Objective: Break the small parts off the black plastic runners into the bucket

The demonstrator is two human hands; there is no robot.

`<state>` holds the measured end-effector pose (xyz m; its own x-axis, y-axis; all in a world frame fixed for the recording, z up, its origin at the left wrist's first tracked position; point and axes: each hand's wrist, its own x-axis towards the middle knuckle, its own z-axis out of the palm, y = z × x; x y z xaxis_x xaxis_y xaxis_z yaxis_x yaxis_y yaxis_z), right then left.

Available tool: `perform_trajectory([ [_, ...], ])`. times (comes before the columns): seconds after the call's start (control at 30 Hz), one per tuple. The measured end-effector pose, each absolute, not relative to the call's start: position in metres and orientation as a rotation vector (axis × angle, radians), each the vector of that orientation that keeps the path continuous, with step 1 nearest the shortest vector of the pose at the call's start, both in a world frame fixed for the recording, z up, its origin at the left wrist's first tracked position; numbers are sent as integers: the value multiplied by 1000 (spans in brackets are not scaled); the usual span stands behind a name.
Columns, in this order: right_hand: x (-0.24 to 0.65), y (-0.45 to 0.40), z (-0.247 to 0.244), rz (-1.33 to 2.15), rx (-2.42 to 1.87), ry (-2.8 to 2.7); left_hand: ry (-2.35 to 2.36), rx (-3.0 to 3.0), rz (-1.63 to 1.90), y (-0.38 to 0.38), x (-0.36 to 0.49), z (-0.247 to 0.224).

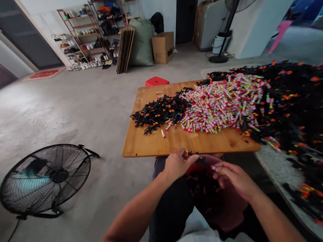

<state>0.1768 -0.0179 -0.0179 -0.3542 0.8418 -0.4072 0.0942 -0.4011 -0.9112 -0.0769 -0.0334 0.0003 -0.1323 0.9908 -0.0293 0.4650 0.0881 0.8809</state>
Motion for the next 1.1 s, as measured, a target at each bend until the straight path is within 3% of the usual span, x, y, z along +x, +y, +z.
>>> perform_trajectory([
  [0.1, 206, -5, -39, 1692, -1509, -1661, 1844, 1510, 845, -27, -133, 5],
  [0.2, 196, 13, -40, 1301, -1576, -2164, 2299, 1522, 824, -3, -188, 16],
  [0.27, 162, 28, -27, 1029, -1551, -2337, 2458, 1598, 790, 18, -215, 19],
  [0.5, -27, 80, 29, 604, -1344, -2495, 2385, 1799, 495, 61, -245, 6],
  [0.63, -75, 95, 31, 660, -1441, -2463, 2256, 1710, 594, 50, -249, 2],
  [0.77, -67, 93, 13, 769, -1444, -2384, 2119, 1433, 797, 25, -251, 4],
  [0.87, -46, 86, 3, 896, -1458, -2258, 1742, 1218, 1036, 3, -240, 8],
  [0.97, -20, 75, 3, 1309, -1321, -1880, 1350, 1078, 1119, -14, -215, 14],
  [1.1, 14, 55, 18, 1749, -1027, -1228, 1209, 1068, 1072, -21, -174, 21],
])
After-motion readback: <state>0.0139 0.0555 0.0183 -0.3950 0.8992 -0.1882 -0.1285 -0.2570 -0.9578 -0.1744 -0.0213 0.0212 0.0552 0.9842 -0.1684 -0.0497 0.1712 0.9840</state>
